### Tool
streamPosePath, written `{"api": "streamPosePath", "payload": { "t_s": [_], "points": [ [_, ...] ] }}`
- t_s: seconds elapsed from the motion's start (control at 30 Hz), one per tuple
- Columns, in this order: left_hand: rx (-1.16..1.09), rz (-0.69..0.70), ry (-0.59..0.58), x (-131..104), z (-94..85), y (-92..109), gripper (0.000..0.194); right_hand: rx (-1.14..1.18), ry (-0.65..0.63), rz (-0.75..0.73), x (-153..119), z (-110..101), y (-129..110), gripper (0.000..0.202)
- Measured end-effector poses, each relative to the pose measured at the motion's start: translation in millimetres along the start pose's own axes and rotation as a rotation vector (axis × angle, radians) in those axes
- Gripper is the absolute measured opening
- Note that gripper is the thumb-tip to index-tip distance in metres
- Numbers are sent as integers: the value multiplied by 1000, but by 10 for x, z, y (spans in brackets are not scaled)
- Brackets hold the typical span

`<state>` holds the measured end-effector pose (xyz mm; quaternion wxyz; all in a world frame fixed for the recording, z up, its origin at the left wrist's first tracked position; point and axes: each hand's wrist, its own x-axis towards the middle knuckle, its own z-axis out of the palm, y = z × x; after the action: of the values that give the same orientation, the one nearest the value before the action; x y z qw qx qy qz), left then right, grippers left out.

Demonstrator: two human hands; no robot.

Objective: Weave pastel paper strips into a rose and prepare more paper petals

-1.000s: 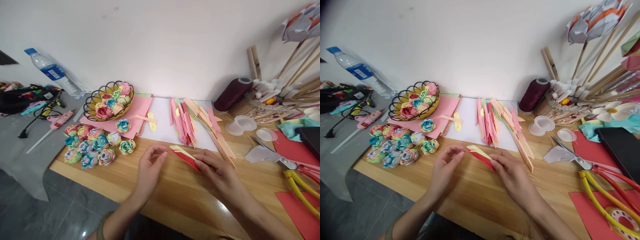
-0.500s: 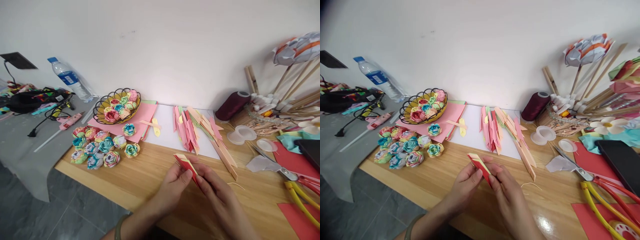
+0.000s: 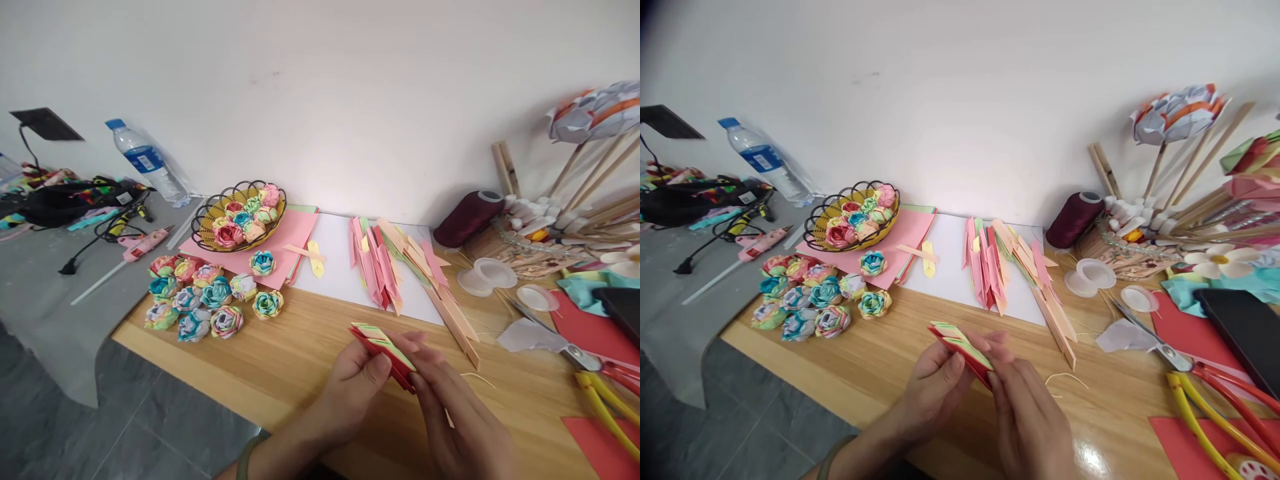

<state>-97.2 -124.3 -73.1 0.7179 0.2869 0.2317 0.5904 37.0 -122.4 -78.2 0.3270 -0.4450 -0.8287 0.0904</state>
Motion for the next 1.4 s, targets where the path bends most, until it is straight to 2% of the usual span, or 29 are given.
{"api": "streamPosePath", "payload": {
  "t_s": [0.17, 0.3, 0.47, 0.67, 0.83, 0.97, 1.03, 1.13, 1.17, 1.27, 1.33, 1.4],
  "points": [
    [-80, -8, 66, -3, 31, -3, 25, 68, 0, 62, 3, -18, -42, 18],
    [-71, -15, 98, -11, 34, -7, 28, 78, -13, 77, 24, 1, -30, 21],
    [-77, 47, 115, -18, 43, 8, 28, 64, 24, 61, -5, 24, 39, 26],
    [-172, 61, 93, -33, 92, 34, 19, 131, -131, 111, -54, -5, 45, 37],
    [-350, 25, 207, 9, 117, 66, 16, 226, -95, 195, -33, -87, -13, 37],
    [-417, 13, 311, 55, 106, 114, 19, 305, -60, 357, -15, -207, 16, 28],
    [-430, 3, 340, 73, 97, 130, 19, 267, 0, 441, -27, -230, 95, 28],
    [-459, -13, 389, 92, 82, 137, 13, 75, 81, 507, -92, -167, 282, 34],
    [-466, -16, 405, 96, 76, 135, 11, -10, 87, 496, -123, -126, 346, 36],
    [-457, -22, 421, 105, 63, 129, 11, -201, -8, 404, -197, -19, 463, 39],
    [-444, -20, 418, 106, 60, 129, 12, -297, -47, 325, -194, -3, 442, 39],
    [-439, -16, 406, 103, 60, 132, 12, -314, 4, 244, -145, -26, 347, 36]
  ]
}}
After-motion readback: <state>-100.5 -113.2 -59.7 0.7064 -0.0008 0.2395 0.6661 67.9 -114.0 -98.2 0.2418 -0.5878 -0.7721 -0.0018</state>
